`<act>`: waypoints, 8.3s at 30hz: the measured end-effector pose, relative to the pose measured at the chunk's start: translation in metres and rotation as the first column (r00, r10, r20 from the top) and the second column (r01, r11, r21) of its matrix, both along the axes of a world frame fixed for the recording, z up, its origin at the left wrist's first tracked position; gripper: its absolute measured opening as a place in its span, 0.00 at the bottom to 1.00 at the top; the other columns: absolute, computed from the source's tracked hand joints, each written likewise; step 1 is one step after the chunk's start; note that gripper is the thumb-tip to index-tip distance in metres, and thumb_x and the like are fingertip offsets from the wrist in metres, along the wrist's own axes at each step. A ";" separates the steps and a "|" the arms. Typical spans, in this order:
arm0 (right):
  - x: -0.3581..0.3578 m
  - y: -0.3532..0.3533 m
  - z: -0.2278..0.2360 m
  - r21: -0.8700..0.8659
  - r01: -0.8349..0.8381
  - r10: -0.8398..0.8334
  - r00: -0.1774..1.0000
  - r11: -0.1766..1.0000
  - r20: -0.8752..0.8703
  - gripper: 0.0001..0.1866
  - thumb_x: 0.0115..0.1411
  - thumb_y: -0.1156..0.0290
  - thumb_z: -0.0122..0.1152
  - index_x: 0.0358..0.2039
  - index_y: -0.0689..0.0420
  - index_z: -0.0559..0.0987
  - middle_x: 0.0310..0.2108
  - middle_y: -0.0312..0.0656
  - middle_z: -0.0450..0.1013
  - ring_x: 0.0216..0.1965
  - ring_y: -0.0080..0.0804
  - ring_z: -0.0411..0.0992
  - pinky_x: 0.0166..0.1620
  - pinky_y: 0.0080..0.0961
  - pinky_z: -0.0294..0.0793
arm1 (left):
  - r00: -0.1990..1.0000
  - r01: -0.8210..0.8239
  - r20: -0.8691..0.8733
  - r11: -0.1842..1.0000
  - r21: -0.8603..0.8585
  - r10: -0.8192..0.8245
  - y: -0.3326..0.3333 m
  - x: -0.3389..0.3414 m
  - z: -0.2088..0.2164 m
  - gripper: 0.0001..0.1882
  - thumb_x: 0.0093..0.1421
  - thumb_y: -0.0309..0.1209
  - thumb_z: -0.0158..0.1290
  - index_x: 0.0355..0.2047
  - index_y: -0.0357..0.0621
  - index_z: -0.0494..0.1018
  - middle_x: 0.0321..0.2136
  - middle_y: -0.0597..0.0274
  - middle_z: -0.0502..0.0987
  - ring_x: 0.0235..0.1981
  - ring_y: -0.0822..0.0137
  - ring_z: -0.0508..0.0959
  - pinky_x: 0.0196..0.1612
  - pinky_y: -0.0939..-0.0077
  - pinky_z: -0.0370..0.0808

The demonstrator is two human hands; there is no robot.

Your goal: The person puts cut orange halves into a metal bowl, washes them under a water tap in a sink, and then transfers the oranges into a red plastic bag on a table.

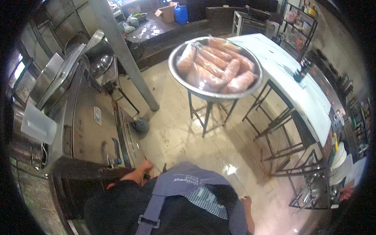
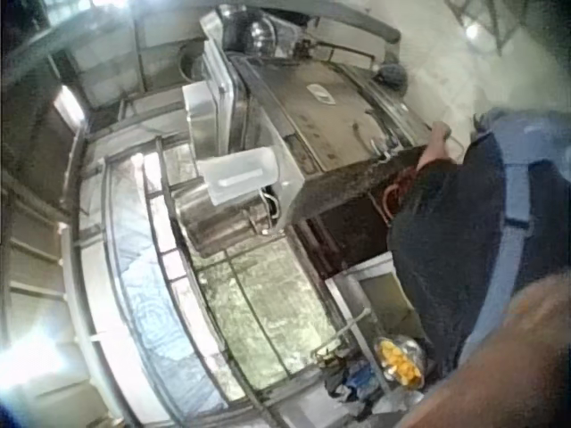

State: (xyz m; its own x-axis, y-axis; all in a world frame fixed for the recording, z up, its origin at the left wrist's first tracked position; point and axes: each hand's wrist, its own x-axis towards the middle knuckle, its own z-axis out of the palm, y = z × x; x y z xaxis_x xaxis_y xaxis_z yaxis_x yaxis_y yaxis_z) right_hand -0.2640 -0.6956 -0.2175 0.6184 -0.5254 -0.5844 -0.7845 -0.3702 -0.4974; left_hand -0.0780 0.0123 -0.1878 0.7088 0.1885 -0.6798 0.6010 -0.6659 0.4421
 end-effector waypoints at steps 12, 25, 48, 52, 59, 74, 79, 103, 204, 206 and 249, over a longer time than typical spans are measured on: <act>0.312 0.251 0.134 0.207 -0.576 0.548 0.817 0.791 0.179 0.25 0.45 0.64 0.61 0.46 0.56 0.71 0.33 0.45 0.73 0.35 0.33 0.71 0.38 0.25 0.70 | 0.993 -0.048 -0.113 0.975 -0.217 0.024 0.024 0.046 0.070 0.14 0.52 0.34 0.51 0.36 0.37 0.72 0.28 0.56 0.75 0.30 0.67 0.75 0.34 0.72 0.71; 0.305 0.220 0.080 0.214 0.246 -0.117 0.868 0.945 -0.483 0.16 0.49 0.66 0.58 0.39 0.53 0.72 0.32 0.38 0.70 0.24 0.30 0.68 0.25 0.32 0.67 | 0.938 0.269 0.291 0.924 -0.272 -0.187 0.022 0.395 0.118 0.16 0.48 0.33 0.53 0.36 0.39 0.71 0.29 0.53 0.74 0.32 0.60 0.74 0.37 0.71 0.70; 0.697 0.380 0.115 0.191 0.235 -0.177 0.944 0.953 -0.277 0.16 0.49 0.66 0.57 0.40 0.54 0.72 0.32 0.39 0.71 0.27 0.29 0.69 0.28 0.32 0.68 | 0.358 0.908 -0.054 0.334 0.254 -0.932 0.033 0.932 0.140 0.13 0.44 0.22 0.46 0.31 0.38 0.74 0.35 0.48 0.74 0.38 0.52 0.74 0.38 0.62 0.72; 0.793 0.388 0.126 0.172 0.227 -0.171 0.942 0.959 -0.290 0.16 0.49 0.66 0.56 0.40 0.54 0.73 0.32 0.39 0.71 0.27 0.29 0.69 0.28 0.32 0.69 | 0.122 0.979 0.048 0.128 0.158 -0.991 0.013 0.999 0.072 0.10 0.44 0.27 0.48 0.27 0.40 0.76 0.32 0.48 0.75 0.36 0.53 0.75 0.37 0.63 0.72; 0.973 0.370 0.069 0.160 0.217 -0.146 0.919 0.963 -0.367 0.16 0.50 0.65 0.56 0.40 0.55 0.73 0.32 0.39 0.72 0.28 0.29 0.69 0.29 0.31 0.69 | 0.595 0.801 0.281 0.582 -0.139 -0.753 0.022 1.142 0.065 0.16 0.45 0.29 0.47 0.36 0.39 0.71 0.37 0.48 0.73 0.40 0.51 0.72 0.41 0.62 0.69; 1.596 0.475 0.078 0.169 -0.503 0.507 0.862 0.848 0.022 0.16 0.50 0.65 0.55 0.40 0.56 0.73 0.32 0.40 0.72 0.29 0.29 0.70 0.31 0.31 0.70 | 0.820 -0.279 -0.443 0.929 0.243 0.362 0.421 1.087 -0.027 0.20 0.52 0.43 0.46 0.37 0.39 0.72 0.37 0.48 0.72 0.36 0.53 0.72 0.39 0.62 0.68; 1.660 0.548 0.103 0.192 -0.608 0.624 0.781 0.771 -0.034 0.17 0.50 0.65 0.55 0.40 0.56 0.73 0.31 0.40 0.73 0.29 0.29 0.70 0.32 0.31 0.70 | 0.950 -0.159 -0.264 0.986 0.041 0.164 0.417 1.249 -0.046 0.17 0.46 0.39 0.52 0.30 0.37 0.73 0.31 0.47 0.74 0.27 0.53 0.74 0.32 0.62 0.70; 2.319 0.647 0.131 -0.034 -0.696 0.695 0.718 0.718 -0.037 0.20 0.40 0.61 0.62 0.36 0.53 0.77 0.37 0.45 0.73 0.38 0.39 0.71 0.42 0.31 0.69 | 0.499 -0.838 0.071 0.502 -0.214 0.864 0.541 1.817 0.215 0.07 0.47 0.27 0.54 0.28 0.40 0.73 0.22 0.61 0.73 0.24 0.70 0.74 0.25 0.74 0.73; 3.811 0.897 0.474 0.460 0.336 -0.449 0.879 0.822 0.160 0.08 0.54 0.65 0.52 0.33 0.53 0.72 0.25 0.34 0.69 0.23 0.22 0.69 0.23 0.18 0.66 | 0.464 0.882 0.029 0.459 -0.110 -0.885 0.590 3.825 0.542 0.21 0.50 0.39 0.52 0.41 0.38 0.69 0.35 0.51 0.74 0.38 0.57 0.74 0.41 0.67 0.70; 3.815 0.870 0.451 0.528 0.326 -0.499 0.837 0.784 0.224 0.08 0.54 0.65 0.53 0.32 0.54 0.72 0.22 0.35 0.69 0.21 0.24 0.68 0.22 0.20 0.67 | 0.549 0.825 0.043 0.533 -0.189 -0.834 0.560 3.878 0.530 0.18 0.51 0.39 0.52 0.38 0.40 0.71 0.33 0.51 0.75 0.37 0.56 0.74 0.39 0.66 0.70; 4.723 0.642 0.681 -0.449 -0.866 0.828 -0.077 0.221 0.556 0.18 0.46 0.67 0.57 0.38 0.60 0.71 0.39 0.50 0.67 0.36 0.47 0.69 0.39 0.36 0.67 | 0.712 -0.028 0.702 1.000 0.012 0.011 0.154 4.519 0.690 0.08 0.44 0.22 0.51 0.27 0.36 0.68 0.21 0.50 0.72 0.26 0.61 0.73 0.30 0.70 0.68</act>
State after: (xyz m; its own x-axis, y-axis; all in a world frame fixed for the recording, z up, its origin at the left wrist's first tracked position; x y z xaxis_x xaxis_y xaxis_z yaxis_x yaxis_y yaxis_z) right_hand 4.4590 -0.0537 0.4632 0.6964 0.6971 0.1706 0.6268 -0.4750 -0.6177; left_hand 4.4409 0.1668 0.5023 0.9764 0.2153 0.0162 0.1358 -0.6710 0.7289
